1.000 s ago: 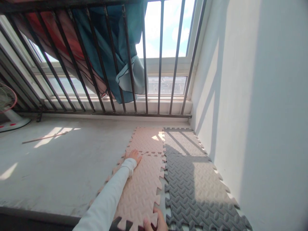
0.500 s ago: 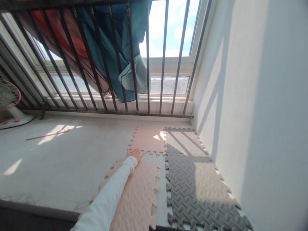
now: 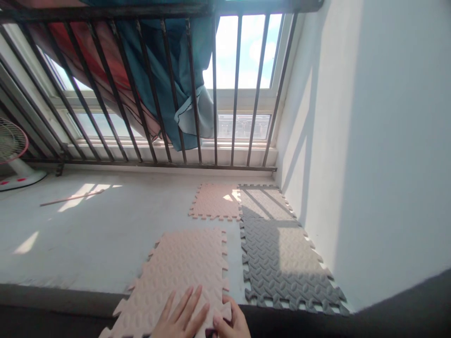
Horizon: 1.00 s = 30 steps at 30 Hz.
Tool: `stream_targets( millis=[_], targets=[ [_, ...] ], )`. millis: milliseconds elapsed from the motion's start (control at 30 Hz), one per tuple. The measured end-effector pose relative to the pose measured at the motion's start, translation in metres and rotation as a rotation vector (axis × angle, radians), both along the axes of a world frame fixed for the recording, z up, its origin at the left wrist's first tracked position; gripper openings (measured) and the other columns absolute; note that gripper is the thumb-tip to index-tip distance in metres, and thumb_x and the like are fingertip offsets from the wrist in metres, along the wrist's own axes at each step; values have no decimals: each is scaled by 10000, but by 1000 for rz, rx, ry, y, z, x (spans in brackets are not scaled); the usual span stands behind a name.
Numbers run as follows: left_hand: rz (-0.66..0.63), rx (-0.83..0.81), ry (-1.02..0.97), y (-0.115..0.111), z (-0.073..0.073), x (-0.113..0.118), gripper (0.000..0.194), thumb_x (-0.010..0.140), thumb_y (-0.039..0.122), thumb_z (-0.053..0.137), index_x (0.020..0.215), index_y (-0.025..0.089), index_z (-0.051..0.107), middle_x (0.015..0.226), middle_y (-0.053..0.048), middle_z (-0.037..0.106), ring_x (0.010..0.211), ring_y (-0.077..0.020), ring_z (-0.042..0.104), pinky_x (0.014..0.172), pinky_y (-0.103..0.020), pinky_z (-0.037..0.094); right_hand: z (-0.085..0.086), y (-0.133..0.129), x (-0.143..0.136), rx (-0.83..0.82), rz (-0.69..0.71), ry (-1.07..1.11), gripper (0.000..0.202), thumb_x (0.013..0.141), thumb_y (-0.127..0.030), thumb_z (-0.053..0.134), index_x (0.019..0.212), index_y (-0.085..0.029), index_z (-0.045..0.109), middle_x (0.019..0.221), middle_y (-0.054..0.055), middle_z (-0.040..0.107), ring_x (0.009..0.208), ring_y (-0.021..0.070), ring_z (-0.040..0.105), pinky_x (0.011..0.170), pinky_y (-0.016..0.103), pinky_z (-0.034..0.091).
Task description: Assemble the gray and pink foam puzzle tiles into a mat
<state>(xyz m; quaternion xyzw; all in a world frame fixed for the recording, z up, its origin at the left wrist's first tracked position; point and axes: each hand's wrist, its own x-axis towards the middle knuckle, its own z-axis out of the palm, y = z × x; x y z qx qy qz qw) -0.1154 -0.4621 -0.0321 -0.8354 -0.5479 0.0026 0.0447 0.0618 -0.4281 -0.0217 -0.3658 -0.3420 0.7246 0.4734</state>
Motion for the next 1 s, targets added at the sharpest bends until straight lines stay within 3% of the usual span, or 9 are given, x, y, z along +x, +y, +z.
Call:
stream_targets(
  millis=[100,200,300,467,600,667,833,1000],
  targets=[
    [26,82,0,-14,0,-15,652,770,192,342,1299,402,23,1308,14,349,1175,-194,386,883,-389,411,4,-4,-6,-8,187,48,527,484,-545,658,825,-186,481,619,-2,578,446,111,506,433,236,387],
    [138,218,-16,-15,5,-30,672,760,153,310,1293,369,-36,1258,25,430,1132,-192,441,876,-393,409,4,-6,-4,-83,286,1,641,500,-544,653,987,-184,443,660,1,594,465,124,535,439,236,390],
    [210,407,-23,-11,14,-48,633,785,127,274,1300,363,-7,1223,20,485,1101,-178,474,898,-371,381,2,-1,14,-32,177,-138,699,514,-532,660,1063,-172,423,703,25,610,572,139,570,486,224,390],
    [260,616,20,3,34,-96,580,811,101,270,1302,379,136,1209,3,513,1090,-171,484,895,-340,369,-7,21,65,108,-12,-444,619,481,-526,655,991,-199,528,775,42,623,722,206,582,626,331,453],
    [455,483,54,10,40,-141,496,810,104,258,1183,369,448,1205,6,518,1109,-180,466,892,-334,375,-13,34,104,263,-196,-712,491,567,-455,542,970,-175,549,804,67,637,802,222,580,781,367,431],
    [529,377,64,10,40,-162,487,798,101,263,1130,353,514,1205,14,518,1111,-179,464,895,-331,379,-13,39,117,322,-253,-870,466,602,-419,467,980,-158,548,857,83,629,788,211,583,786,355,432],
    [590,161,101,7,42,-200,576,734,28,241,1143,337,503,1240,34,484,1151,-152,420,935,-313,342,-9,52,134,447,-293,-1191,451,643,-349,349,988,-147,558,968,95,591,806,193,577,759,307,449],
    [683,-47,136,4,35,-209,617,659,54,312,1201,324,431,1282,31,435,1201,-167,353,977,-399,274,-4,64,134,547,-204,-1426,452,670,-281,326,1026,-118,552,1057,112,563,1001,198,508,896,291,372]
  ],
)
